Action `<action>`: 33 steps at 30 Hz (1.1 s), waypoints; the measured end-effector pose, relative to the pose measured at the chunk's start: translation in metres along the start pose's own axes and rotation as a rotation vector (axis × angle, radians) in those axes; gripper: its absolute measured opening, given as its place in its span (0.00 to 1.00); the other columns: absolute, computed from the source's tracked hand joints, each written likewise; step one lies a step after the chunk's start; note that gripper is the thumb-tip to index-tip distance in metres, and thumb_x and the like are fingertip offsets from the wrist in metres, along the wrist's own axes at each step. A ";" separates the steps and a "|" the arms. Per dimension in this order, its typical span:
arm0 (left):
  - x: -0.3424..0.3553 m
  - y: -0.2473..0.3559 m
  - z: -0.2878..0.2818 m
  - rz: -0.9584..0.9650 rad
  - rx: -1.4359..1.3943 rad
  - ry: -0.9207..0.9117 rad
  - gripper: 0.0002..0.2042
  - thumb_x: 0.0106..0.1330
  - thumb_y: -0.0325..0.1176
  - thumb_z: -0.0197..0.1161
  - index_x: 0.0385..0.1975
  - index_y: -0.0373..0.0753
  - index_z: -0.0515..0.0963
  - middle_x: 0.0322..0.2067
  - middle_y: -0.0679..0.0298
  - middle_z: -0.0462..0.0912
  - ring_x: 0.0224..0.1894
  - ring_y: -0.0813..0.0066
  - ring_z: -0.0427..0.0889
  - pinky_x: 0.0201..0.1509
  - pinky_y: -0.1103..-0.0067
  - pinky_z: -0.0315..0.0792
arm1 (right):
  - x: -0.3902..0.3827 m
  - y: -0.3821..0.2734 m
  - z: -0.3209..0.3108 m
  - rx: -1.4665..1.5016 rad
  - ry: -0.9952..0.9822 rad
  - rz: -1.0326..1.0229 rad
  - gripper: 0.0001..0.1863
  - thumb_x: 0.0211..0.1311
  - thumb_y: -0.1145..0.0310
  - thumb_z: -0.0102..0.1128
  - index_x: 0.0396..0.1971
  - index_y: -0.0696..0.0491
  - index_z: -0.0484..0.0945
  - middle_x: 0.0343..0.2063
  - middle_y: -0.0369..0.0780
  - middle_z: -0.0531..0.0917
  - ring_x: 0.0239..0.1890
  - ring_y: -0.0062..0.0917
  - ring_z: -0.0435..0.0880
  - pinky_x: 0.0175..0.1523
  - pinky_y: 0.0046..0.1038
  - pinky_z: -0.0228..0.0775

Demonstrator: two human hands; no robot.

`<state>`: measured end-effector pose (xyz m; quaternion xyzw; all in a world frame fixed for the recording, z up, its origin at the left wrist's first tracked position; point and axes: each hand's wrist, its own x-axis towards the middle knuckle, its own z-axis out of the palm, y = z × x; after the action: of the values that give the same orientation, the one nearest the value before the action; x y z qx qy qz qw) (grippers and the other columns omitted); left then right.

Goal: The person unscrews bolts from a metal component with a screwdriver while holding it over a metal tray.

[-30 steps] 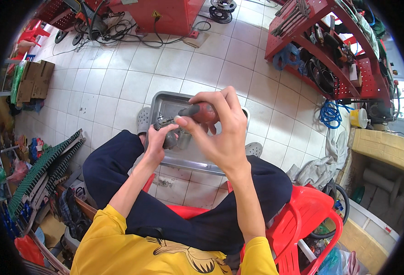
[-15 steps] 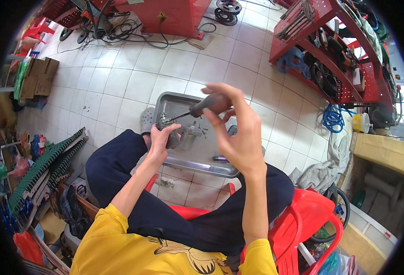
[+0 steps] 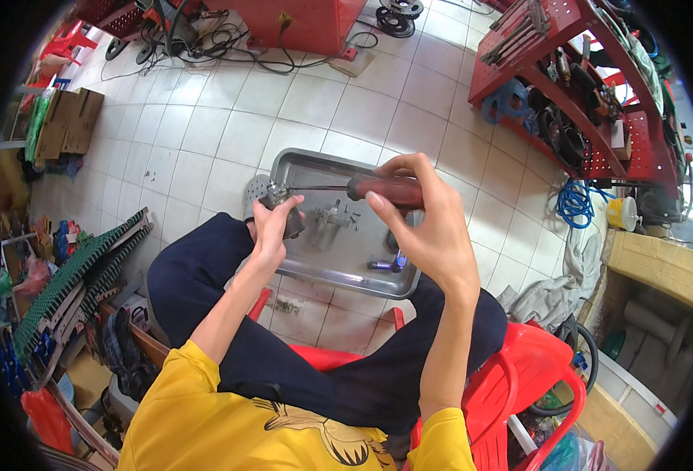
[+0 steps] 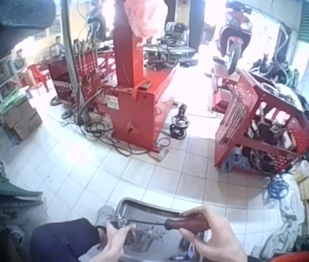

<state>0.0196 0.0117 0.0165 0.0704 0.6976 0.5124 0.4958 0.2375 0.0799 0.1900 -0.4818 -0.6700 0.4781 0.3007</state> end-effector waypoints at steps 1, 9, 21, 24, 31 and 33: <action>0.000 0.001 -0.002 -0.008 0.003 0.001 0.29 0.54 0.27 0.76 0.50 0.35 0.62 0.35 0.60 0.79 0.27 0.72 0.82 0.28 0.76 0.76 | -0.001 -0.006 0.000 0.047 -0.035 0.111 0.08 0.69 0.73 0.63 0.40 0.59 0.74 0.33 0.40 0.89 0.28 0.20 0.86 0.32 0.20 0.75; -0.007 0.006 -0.001 0.054 -0.023 -0.011 0.30 0.54 0.25 0.75 0.50 0.35 0.59 0.38 0.57 0.79 0.30 0.72 0.80 0.33 0.75 0.75 | -0.002 0.005 -0.007 -0.070 0.023 -0.089 0.14 0.69 0.75 0.61 0.52 0.59 0.73 0.44 0.43 0.86 0.37 0.23 0.90 0.40 0.23 0.78; 0.021 0.000 -0.008 0.383 -0.029 0.096 0.28 0.56 0.20 0.74 0.47 0.38 0.59 0.35 0.60 0.80 0.32 0.75 0.78 0.39 0.78 0.73 | -0.002 0.012 -0.001 -0.222 -0.043 0.081 0.11 0.64 0.70 0.68 0.44 0.58 0.83 0.28 0.39 0.86 0.28 0.19 0.85 0.34 0.23 0.74; 0.019 0.003 -0.007 0.376 -0.049 0.081 0.28 0.56 0.20 0.74 0.47 0.38 0.59 0.35 0.60 0.80 0.32 0.75 0.78 0.39 0.78 0.73 | -0.002 0.014 0.001 -0.166 0.015 -0.002 0.12 0.62 0.69 0.70 0.43 0.58 0.83 0.28 0.40 0.85 0.29 0.20 0.86 0.34 0.23 0.74; 0.012 0.012 -0.005 0.326 -0.068 0.075 0.27 0.57 0.19 0.72 0.47 0.38 0.58 0.35 0.60 0.80 0.33 0.76 0.79 0.40 0.78 0.73 | -0.001 0.031 -0.009 -0.265 -0.245 0.262 0.15 0.63 0.62 0.70 0.41 0.58 0.83 0.22 0.40 0.84 0.23 0.22 0.81 0.34 0.27 0.73; 0.017 0.007 -0.008 0.363 -0.048 0.089 0.27 0.57 0.19 0.72 0.47 0.38 0.58 0.34 0.59 0.80 0.33 0.76 0.79 0.39 0.78 0.73 | 0.001 0.027 -0.008 -0.160 -0.284 0.451 0.13 0.65 0.64 0.67 0.41 0.58 0.82 0.20 0.37 0.81 0.19 0.22 0.74 0.34 0.26 0.71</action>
<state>0.0022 0.0207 0.0115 0.1604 0.6822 0.6128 0.3652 0.2539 0.0859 0.1683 -0.5694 -0.6168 0.5412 0.0507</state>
